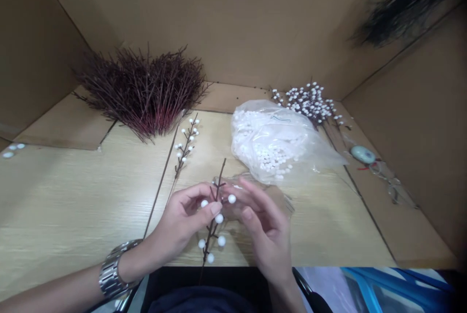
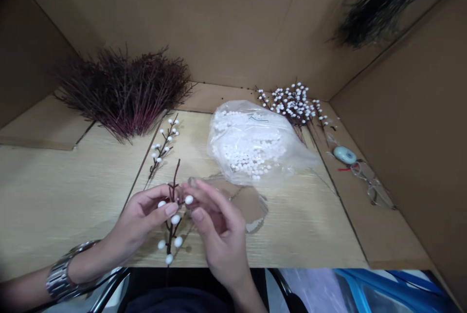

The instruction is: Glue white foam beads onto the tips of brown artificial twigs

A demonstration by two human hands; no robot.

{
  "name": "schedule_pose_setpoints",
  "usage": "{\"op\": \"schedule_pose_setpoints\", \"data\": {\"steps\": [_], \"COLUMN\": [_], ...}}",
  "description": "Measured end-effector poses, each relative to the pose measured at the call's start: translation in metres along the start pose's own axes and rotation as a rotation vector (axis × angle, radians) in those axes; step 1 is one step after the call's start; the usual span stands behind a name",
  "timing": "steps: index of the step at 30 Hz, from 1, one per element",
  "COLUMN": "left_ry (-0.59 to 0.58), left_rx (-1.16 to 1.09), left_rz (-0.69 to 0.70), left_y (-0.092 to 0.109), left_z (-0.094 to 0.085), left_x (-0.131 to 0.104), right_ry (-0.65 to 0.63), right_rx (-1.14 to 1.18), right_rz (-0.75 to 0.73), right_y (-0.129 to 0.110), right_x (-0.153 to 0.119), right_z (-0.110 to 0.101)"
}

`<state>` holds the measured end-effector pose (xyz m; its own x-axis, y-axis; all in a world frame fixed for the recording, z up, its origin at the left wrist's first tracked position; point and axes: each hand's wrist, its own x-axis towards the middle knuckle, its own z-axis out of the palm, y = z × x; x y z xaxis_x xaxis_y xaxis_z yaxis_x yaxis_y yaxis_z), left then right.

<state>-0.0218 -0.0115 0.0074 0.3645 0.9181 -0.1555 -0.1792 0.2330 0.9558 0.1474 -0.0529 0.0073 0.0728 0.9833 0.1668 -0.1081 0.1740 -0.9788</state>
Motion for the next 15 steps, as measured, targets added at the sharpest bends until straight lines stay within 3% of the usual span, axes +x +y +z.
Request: {"op": "schedule_pose_setpoints", "data": {"steps": [2, 7, 8, 11, 13, 15], "left_ry": [0.016, 0.002, 0.001, 0.018, 0.033, 0.04], "left_rx": [0.015, 0.012, 0.011, 0.014, 0.003, -0.04], "left_rz": [0.011, -0.026, -0.041, -0.062, -0.078, -0.114], "left_y": [0.0, 0.001, 0.001, 0.0, 0.0, -0.001], "left_z": [0.0, -0.001, -0.001, 0.0, 0.001, 0.002], "left_x": [0.001, 0.001, 0.0, 0.0, 0.0, 0.0], "right_ry": [0.039, 0.351, 0.325, 0.054, -0.12, -0.201], "right_rx": [-0.093, -0.657, -0.807, -1.166, -1.254, -1.282], "right_rz": [-0.04, -0.154, -0.153, -0.059, -0.013, -0.008], "right_y": [-0.006, -0.019, -0.02, -0.015, -0.008, 0.0], "right_x": [-0.001, 0.02, 0.028, 0.049, 0.058, 0.062], "right_z": [-0.02, -0.097, -0.112, -0.142, -0.15, -0.152]}}
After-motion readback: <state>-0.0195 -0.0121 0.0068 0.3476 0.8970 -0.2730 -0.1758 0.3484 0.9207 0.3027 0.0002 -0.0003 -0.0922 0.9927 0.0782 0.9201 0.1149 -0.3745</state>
